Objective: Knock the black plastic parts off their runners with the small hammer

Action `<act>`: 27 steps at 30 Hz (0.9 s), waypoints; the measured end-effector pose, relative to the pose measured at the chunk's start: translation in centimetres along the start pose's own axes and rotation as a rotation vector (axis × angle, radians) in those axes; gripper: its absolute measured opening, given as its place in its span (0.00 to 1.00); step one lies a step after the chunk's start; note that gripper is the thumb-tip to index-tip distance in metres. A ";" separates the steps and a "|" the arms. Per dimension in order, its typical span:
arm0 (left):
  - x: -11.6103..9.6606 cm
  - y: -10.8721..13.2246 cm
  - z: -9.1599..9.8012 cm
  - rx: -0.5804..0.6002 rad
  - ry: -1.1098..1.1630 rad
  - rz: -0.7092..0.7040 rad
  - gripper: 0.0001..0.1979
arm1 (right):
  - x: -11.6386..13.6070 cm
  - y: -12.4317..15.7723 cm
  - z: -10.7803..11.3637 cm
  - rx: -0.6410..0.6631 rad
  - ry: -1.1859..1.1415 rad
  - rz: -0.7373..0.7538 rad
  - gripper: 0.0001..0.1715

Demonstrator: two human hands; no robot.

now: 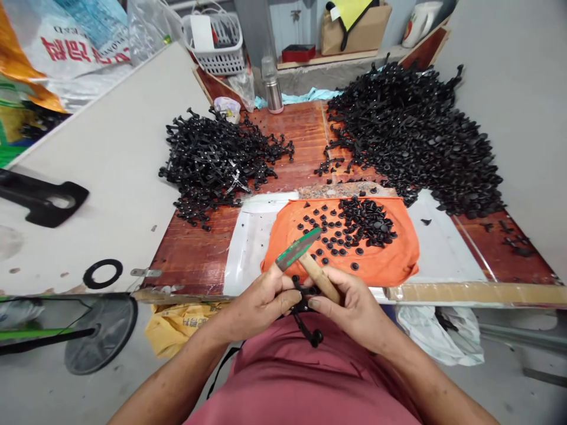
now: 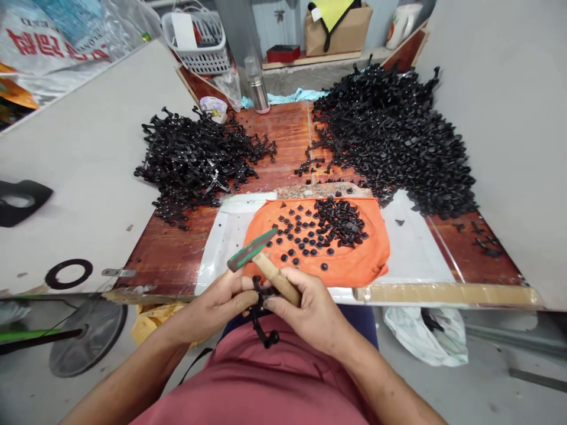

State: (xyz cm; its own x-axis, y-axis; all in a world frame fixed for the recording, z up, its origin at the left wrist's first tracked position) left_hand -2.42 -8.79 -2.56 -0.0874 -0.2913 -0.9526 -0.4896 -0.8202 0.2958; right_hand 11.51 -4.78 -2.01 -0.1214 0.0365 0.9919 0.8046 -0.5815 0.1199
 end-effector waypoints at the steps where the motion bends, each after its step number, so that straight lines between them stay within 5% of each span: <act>1: -0.3 0.1 0.1 -0.023 -0.073 -0.008 0.17 | -0.2 -0.1 -0.1 -0.024 -0.012 0.005 0.07; 5: -2.4 1.8 2.9 -0.366 -0.355 -0.084 0.30 | -0.4 0.3 0.5 -0.224 0.010 0.057 0.05; 7: -2.4 2.9 3.9 -0.467 -0.397 -0.031 0.28 | -0.4 0.6 0.8 -0.299 0.042 0.089 0.04; 10: -0.7 2.7 3.3 -0.335 -0.275 0.078 0.20 | 0.0 0.7 0.7 -0.342 0.133 0.099 0.02; 13: 0.4 1.5 1.4 -0.209 0.020 0.017 0.18 | 0.6 0.2 -0.4 -0.283 0.161 0.144 0.05; 18: 0.8 -0.3 1.8 -0.245 0.336 -0.028 0.19 | 1.3 -0.1 -1.2 -0.163 0.113 0.180 0.10; 21: 0.4 -0.8 4.4 -0.320 0.375 -0.026 0.23 | 0.7 1.7 1.3 -0.294 0.192 0.114 0.20; 27: 1.0 -3.0 6.8 -0.246 0.369 0.057 0.25 | -2.7 8.1 8.6 -0.678 0.348 -0.087 0.17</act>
State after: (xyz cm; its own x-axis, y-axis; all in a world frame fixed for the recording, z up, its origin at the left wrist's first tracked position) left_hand -6.93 -3.24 -4.90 0.2287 -0.4593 -0.8583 -0.2686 -0.8772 0.3979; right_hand 23.38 -2.62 -3.32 -0.4341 -0.0877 0.8966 0.2645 -0.9638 0.0338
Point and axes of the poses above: each hand's wrist, its own y-axis away from the middle knuckle, its own z-axis out of the back of the hand, x = y × z, the point moved 8 cm from there along -y, towards the middle knuckle, and after that the axes turned 15 degrees about x, right-handed, at the moved point
